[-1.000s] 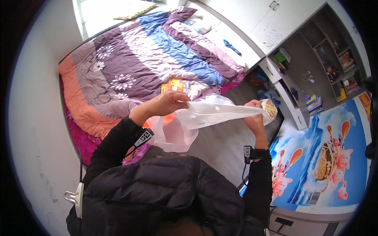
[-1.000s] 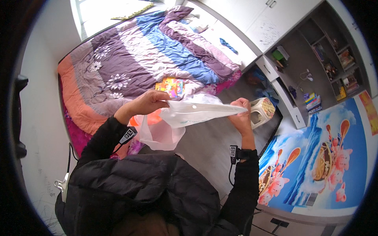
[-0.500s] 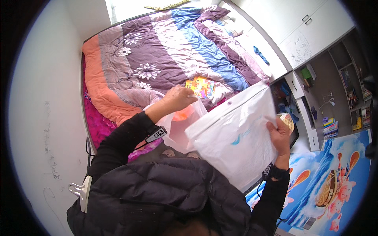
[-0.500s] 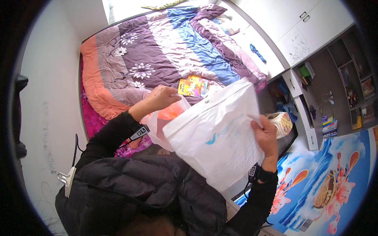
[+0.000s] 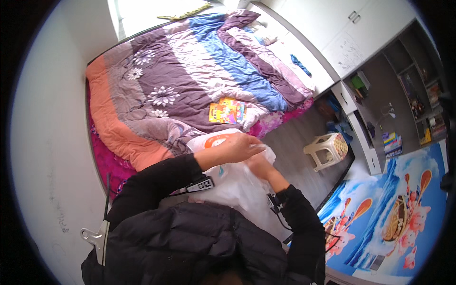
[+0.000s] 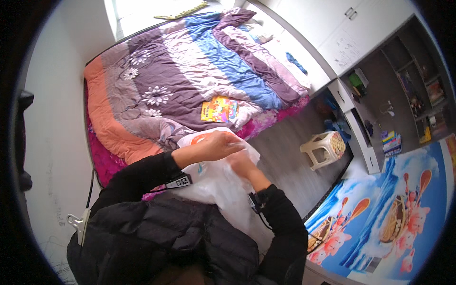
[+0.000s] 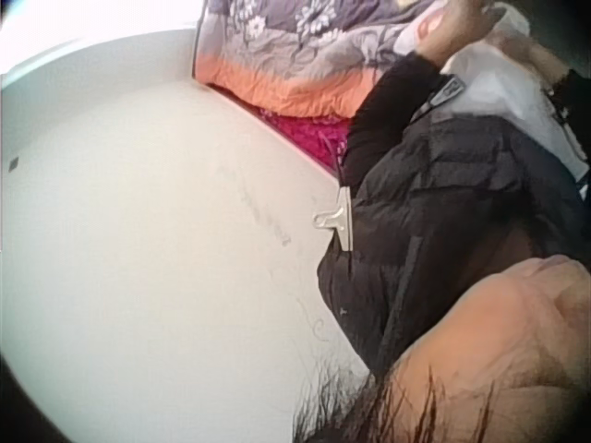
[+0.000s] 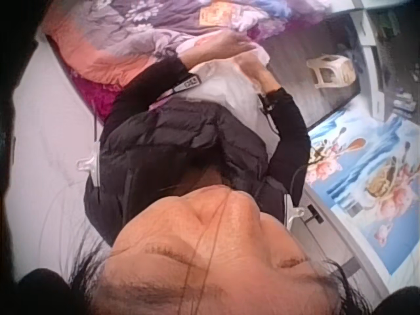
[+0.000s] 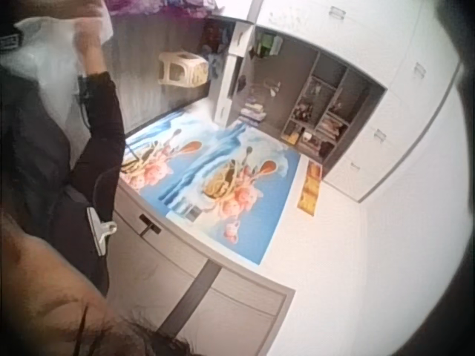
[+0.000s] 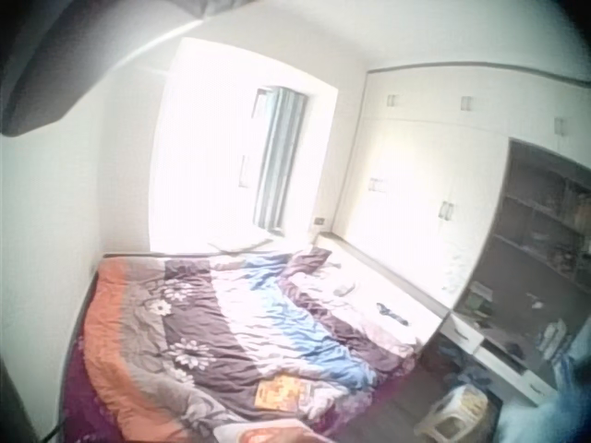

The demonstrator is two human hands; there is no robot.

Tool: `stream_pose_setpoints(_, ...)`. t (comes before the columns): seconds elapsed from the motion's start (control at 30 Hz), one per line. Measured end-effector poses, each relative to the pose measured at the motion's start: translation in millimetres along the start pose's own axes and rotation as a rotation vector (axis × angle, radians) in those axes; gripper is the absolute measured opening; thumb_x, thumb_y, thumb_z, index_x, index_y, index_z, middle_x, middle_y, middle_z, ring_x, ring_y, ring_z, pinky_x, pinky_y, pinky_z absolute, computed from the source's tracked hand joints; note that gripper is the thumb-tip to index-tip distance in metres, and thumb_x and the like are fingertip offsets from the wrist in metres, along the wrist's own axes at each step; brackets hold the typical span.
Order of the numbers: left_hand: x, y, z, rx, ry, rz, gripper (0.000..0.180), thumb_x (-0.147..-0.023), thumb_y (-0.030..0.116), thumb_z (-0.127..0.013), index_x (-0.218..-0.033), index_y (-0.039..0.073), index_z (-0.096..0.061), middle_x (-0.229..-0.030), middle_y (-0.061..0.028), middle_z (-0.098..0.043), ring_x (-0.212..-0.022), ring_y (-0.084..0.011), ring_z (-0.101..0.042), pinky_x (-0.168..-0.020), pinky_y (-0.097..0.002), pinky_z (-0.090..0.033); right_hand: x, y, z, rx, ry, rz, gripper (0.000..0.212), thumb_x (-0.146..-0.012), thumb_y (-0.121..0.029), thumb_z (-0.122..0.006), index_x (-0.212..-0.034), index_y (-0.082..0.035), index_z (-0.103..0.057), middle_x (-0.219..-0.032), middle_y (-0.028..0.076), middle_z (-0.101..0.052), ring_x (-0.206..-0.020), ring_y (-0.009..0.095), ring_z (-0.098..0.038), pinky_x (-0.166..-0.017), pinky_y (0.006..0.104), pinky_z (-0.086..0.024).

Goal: The person unpacks books from a plastic bag on a bed, places the bag under the bed, then moves to a desk to flip through the books and wipe the surface with a cloth. The person also picks up a phone and a small bag, then walks into a bathroom and hangs the bag on a wall hook.

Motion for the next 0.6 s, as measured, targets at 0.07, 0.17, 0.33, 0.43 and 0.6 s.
stream_pose_setpoints(0.07, 13, 0, 6, -0.130, -0.029, -0.075, 0.031, -0.088, 0.033, -0.062, -0.103, 0.008, -0.072, -0.089, -0.0192, -0.069, -0.080, -0.0293, -0.068, -0.074, -0.0378, -0.052, 6, 37, 8, -0.297, 0.222, -0.189, 0.027, -0.091, -0.020, -0.054, -0.109, -0.001, -0.062, -0.102, 0.015, -0.067, -0.091, 0.030, -0.065, -0.078, 0.0430, -0.052)
stream_pose_setpoints(0.17, 25, -10, 11, -0.232, -0.148, -0.057, 0.032, -0.086, 0.034, -0.062, -0.108, 0.011, -0.069, -0.091, -0.0195, -0.069, -0.087, -0.0346, -0.066, -0.081, -0.0415, -0.050, 25, 73, 15, -0.964, 0.465, -0.716, 0.029, -0.092, -0.021, -0.053, -0.112, -0.002, -0.062, -0.106, 0.014, -0.066, -0.095, 0.028, -0.064, -0.081, 0.0421, -0.052)
stream_pose_setpoints(0.33, 38, -33, 10, -0.371, -0.071, -0.162, 0.029, -0.082, 0.025, -0.065, -0.107, 0.011, -0.066, -0.089, -0.0155, -0.067, -0.088, -0.0350, -0.065, -0.079, -0.0439, -0.050, 37, 87, 10, -1.436, 0.676, -0.778, 0.032, -0.093, -0.022, -0.055, -0.118, -0.003, -0.060, -0.112, 0.011, -0.065, -0.102, 0.025, -0.062, -0.087, 0.0405, -0.051)
stream_pose_setpoints(0.43, 44, -49, 1, -0.331, -0.125, -0.160, 0.024, -0.079, 0.019, -0.065, -0.102, 0.012, -0.067, -0.089, -0.0134, -0.066, -0.088, -0.0332, -0.064, -0.076, -0.0419, -0.051, 46, 80, 6, -1.600, 0.527, -0.559, 0.036, -0.092, -0.022, -0.060, -0.123, -0.004, -0.057, -0.116, 0.008, -0.063, -0.106, 0.023, -0.060, -0.094, 0.0397, -0.049)
stream_pose_setpoints(0.6, 66, -61, -31, -0.253, -0.140, -0.231, 0.017, -0.078, 0.019, -0.068, -0.095, 0.013, -0.069, -0.087, -0.0097, -0.066, -0.082, -0.0297, -0.066, -0.071, -0.0385, -0.053, 89, 42, -7, -1.588, 0.101, -0.510, 0.044, -0.087, -0.017, -0.066, -0.128, -0.007, -0.054, -0.123, 0.007, -0.059, -0.112, 0.021, -0.056, -0.095, 0.0370, -0.048)
Point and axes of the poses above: each hand's wrist, its own x-axis away from the middle knuckle, its own z-axis out of the back of the hand, y = z × x, the point moved 2 cm from there along -x, towards the middle knuckle
